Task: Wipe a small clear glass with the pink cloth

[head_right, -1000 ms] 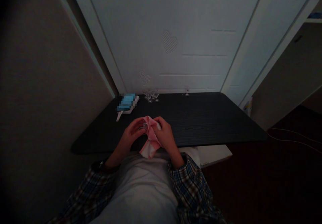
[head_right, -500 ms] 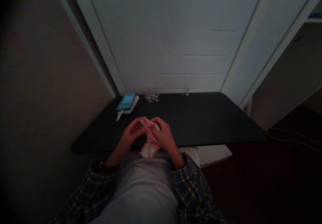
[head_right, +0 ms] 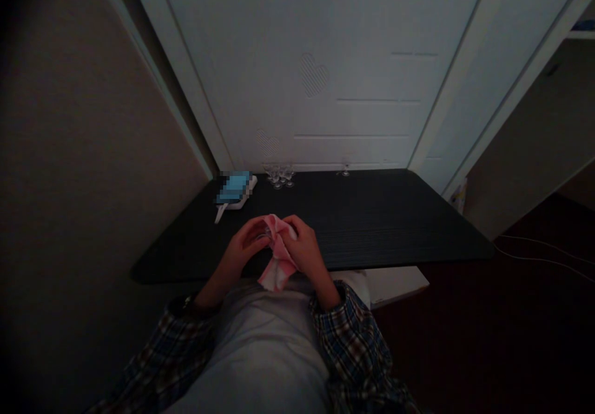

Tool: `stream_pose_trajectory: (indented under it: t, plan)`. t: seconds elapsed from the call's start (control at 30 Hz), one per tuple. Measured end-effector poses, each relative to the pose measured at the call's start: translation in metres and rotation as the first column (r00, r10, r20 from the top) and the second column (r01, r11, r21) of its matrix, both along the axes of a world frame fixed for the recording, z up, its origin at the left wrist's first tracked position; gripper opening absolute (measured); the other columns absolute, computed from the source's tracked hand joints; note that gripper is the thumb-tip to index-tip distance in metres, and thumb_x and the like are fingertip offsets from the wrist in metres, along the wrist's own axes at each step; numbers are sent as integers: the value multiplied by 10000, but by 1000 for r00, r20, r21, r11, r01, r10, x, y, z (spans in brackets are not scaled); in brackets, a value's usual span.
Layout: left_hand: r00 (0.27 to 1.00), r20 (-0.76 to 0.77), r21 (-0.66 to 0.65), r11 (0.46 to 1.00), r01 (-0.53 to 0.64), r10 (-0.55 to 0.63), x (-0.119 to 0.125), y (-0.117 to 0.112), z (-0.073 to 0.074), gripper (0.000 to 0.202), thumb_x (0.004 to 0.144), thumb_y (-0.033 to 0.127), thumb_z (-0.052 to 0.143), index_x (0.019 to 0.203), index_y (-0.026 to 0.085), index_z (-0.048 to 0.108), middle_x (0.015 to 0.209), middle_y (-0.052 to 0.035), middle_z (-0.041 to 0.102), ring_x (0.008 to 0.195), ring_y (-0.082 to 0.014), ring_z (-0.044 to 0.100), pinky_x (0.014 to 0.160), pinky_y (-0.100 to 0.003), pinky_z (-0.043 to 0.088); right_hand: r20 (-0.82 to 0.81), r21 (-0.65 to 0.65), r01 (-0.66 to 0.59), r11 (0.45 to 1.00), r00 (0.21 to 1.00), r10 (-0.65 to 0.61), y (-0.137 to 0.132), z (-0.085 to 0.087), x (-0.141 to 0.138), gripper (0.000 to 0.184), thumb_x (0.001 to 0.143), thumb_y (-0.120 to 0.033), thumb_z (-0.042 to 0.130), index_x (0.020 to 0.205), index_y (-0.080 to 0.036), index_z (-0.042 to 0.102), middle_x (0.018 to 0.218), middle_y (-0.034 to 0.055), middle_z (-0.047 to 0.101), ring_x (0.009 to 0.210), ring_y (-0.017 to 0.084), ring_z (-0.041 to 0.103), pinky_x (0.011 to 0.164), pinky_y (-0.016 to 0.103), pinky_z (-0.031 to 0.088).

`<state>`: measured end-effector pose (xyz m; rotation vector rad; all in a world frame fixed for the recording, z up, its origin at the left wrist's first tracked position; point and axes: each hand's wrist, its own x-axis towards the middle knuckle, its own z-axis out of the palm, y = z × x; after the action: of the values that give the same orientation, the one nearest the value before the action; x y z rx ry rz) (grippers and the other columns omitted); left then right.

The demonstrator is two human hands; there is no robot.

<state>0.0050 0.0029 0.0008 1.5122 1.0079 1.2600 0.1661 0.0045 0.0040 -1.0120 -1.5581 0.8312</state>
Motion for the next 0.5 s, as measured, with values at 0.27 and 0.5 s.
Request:
stream_pose_trajectory:
  t: [0.27, 0.5]
  plan:
    - [1000, -2, -18, 1000, 3, -3, 0, 2, -2, 517, 714, 334, 706, 1181, 181, 547, 1227, -111, 586, 1120, -247, 569, 885, -337, 494, 17, -2, -5, 1000, 1000, 5, 2, -4, 1, 144, 832, -274, 495, 878, -192, 604, 848, -11, 616, 788, 145, 553, 732, 233, 414]
    - [1000, 7, -21, 1000, 6, -6, 1, 2, -1, 512, 701, 331, 709, 1166, 180, 559, 1198, -109, 598, 1111, -254, 573, 859, -339, 507, 17, -9, 6, 1000, 1000, -6, 2, -3, 0, 142, 829, -272, 491, 878, -196, 600, 848, -11, 613, 797, 149, 555, 739, 237, 417]
